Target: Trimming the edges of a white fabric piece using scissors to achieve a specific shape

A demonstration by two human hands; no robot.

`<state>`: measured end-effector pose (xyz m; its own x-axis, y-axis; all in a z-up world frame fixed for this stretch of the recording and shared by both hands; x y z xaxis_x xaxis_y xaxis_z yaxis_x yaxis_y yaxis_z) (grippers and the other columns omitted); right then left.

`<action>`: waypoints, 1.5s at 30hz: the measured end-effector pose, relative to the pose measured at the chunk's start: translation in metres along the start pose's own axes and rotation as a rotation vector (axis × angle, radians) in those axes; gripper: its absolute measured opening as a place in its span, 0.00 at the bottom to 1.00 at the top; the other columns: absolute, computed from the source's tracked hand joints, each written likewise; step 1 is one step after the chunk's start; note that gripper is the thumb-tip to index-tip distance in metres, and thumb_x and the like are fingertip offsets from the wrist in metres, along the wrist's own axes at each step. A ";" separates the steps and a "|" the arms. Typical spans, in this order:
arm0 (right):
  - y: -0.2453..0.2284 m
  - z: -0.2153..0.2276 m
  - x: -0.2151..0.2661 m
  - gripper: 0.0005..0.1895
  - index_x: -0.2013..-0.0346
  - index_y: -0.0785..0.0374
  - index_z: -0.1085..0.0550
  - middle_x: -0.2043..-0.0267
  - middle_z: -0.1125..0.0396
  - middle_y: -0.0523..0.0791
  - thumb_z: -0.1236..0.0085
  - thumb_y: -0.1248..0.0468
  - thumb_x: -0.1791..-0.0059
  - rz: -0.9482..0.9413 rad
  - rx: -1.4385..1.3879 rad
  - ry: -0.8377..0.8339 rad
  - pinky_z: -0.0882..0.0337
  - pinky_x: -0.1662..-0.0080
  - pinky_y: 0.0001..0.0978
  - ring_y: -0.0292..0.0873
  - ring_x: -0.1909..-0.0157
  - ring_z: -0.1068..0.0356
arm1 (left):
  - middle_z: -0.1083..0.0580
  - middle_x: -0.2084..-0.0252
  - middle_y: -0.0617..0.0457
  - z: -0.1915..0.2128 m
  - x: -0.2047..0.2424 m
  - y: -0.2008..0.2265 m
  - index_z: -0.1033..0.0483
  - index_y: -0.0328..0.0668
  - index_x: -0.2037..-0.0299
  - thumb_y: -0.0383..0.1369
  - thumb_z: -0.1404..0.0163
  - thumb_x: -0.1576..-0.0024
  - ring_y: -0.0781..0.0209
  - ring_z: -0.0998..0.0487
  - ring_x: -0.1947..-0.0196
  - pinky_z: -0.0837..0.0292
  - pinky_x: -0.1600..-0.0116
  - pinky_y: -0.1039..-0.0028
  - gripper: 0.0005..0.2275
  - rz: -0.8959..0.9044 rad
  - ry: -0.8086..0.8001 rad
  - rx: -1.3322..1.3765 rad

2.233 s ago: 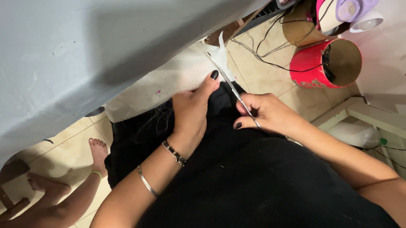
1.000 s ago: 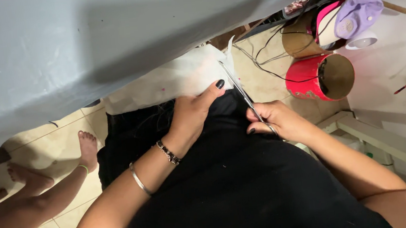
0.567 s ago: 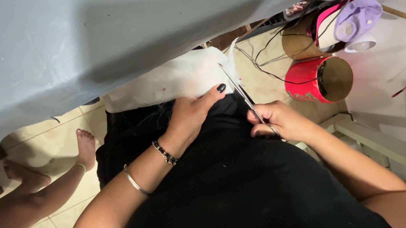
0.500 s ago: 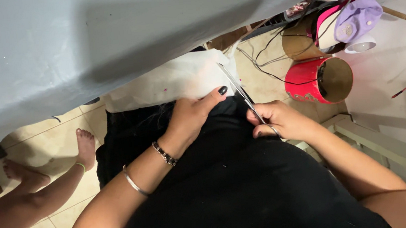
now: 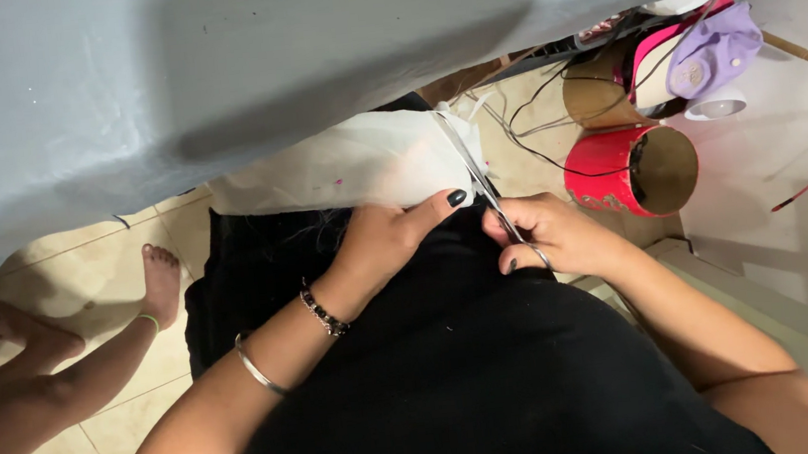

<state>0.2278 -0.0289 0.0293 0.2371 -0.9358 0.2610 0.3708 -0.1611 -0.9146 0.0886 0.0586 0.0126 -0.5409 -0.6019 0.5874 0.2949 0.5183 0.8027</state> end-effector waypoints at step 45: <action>-0.014 0.024 0.034 0.20 0.79 0.55 0.30 0.86 0.39 0.39 0.31 0.48 0.57 -0.004 0.110 -0.288 0.34 0.79 0.28 0.37 0.84 0.41 | 0.24 0.47 0.29 0.016 0.029 0.012 0.25 0.25 0.46 0.38 0.42 0.43 0.39 0.25 0.41 0.31 0.38 0.51 0.21 -0.459 -0.215 -0.215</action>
<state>0.2519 -0.0508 0.0584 0.4742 -0.8054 0.3555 0.4638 -0.1147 -0.8785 0.0639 0.0567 0.0377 -0.7942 -0.5874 0.1554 0.1323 0.0824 0.9878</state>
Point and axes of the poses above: each hand's wrist, its own x-axis away from the middle knuckle, its own z-axis out of the back of the hand, y = z × x, the point moved 10 cm from there along -x, towards the middle knuckle
